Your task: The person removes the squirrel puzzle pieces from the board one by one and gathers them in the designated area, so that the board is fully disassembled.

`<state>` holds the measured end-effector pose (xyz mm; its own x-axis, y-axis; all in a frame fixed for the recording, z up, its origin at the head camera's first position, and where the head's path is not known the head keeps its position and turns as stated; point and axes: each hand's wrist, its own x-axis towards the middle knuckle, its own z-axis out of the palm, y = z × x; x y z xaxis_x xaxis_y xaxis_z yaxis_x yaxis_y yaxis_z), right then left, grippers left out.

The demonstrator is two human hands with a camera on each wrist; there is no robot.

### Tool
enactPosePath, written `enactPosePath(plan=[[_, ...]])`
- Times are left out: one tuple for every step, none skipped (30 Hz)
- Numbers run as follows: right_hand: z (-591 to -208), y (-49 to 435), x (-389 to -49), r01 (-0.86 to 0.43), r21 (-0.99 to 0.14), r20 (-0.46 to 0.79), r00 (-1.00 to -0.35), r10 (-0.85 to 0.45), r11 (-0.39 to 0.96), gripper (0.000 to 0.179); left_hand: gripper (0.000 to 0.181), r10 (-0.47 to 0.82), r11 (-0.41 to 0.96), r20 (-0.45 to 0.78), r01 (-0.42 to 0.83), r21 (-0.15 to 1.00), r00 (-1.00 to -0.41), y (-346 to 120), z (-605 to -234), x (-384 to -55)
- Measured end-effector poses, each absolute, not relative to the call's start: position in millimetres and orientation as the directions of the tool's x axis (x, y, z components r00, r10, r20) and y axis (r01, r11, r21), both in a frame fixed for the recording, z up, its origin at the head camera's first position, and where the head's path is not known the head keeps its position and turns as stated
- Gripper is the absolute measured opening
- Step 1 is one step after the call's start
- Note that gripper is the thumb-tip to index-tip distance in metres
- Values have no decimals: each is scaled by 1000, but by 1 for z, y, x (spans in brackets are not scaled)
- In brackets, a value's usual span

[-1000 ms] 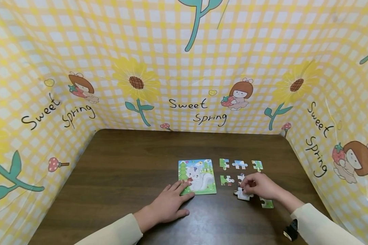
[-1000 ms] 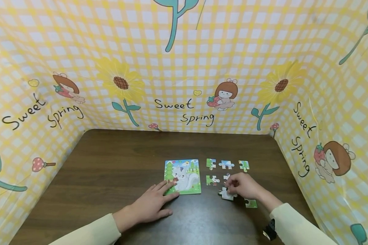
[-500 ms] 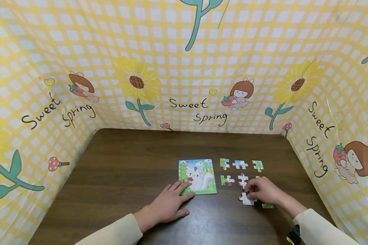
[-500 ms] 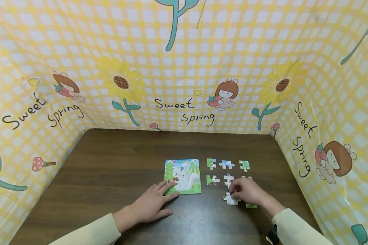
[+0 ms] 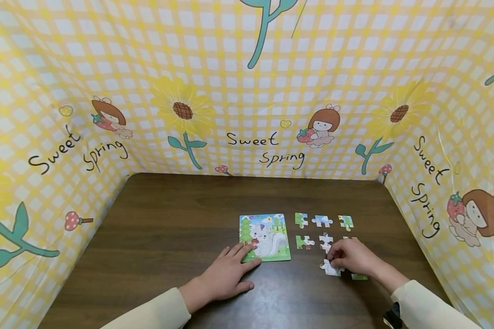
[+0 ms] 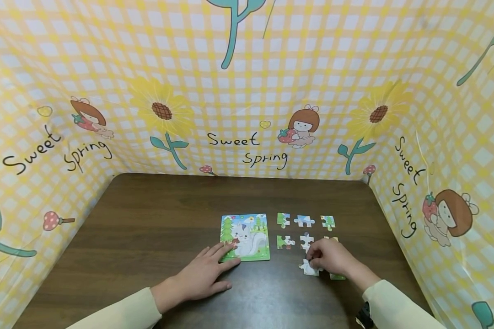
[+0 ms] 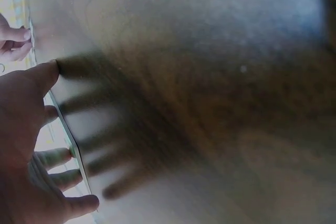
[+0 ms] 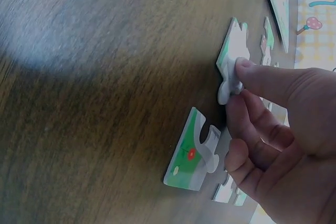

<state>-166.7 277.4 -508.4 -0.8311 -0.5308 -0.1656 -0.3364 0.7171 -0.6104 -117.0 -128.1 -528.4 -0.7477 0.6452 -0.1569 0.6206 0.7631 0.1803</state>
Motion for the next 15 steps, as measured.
enactPosePath(plan=[[-508, 277, -166, -334, -613, -168, -831, -530, 717, 9, 63, 646, 763, -156, 621, 181, -748, -128, -528, -117], [-508, 277, -166, -333, -615, -169, -830, -532, 715, 9, 63, 647, 762, -155, 622, 181, -747, -128, -528, -116], [-508, 277, -166, -335, -617, -169, -828, -535, 712, 9, 63, 648, 760, -154, 624, 179, -746, -129, -528, -116], [-508, 277, -165, -335, -619, -171, -825, -538, 710, 9, 63, 649, 760, -153, 625, 178, -745, -129, -528, -116], [-508, 277, -165, -337, -618, -173, -824, -540, 711, 9, 63, 649, 760, -153, 626, 176, -745, -129, -529, -116], [-508, 277, -166, -342, -613, -173, -821, -544, 712, 8, 63, 650, 759, -153, 627, 174, -745, -129, -529, -116], [-508, 276, -166, -348, -607, -171, -821, -545, 715, 8, 63, 650, 759, -153, 628, 172, -744, -129, -529, -116], [-507, 276, -167, -355, -596, -169, -821, -545, 720, 8, 63, 650, 759, -153, 628, 171, -744, -129, -530, -116], [-506, 276, -168, -359, -584, -168, -824, -541, 728, 8, 63, 650, 759, -152, 628, 169, -745, -130, -530, -116], [-506, 275, -169, -364, -572, -165, -826, -538, 735, 9, 63, 650, 759, -151, 629, 169, -744, -130, -530, -116], [-504, 274, -170, -370, -561, -163, -828, -537, 741, 9, 63, 652, 758, -150, 631, 168, -743, -130, -530, -116], [-503, 272, -171, -379, -550, -157, -828, -538, 744, 9, 63, 654, 756, -148, 632, 170, -742, -130, -530, -116], [-502, 270, -172, -382, -547, -153, -829, -538, 745, 9, 63, 656, 754, -144, 634, 172, -741, -130, -530, -115], [-500, 268, -174, -387, -545, -150, -828, -541, 744, 8, 63, 659, 751, -140, 637, 175, -739, -131, -530, -115], [-499, 264, -176, -398, -540, -142, -825, -546, 742, 8, 63, 662, 748, -136, 639, 177, -737, -131, -530, -115]])
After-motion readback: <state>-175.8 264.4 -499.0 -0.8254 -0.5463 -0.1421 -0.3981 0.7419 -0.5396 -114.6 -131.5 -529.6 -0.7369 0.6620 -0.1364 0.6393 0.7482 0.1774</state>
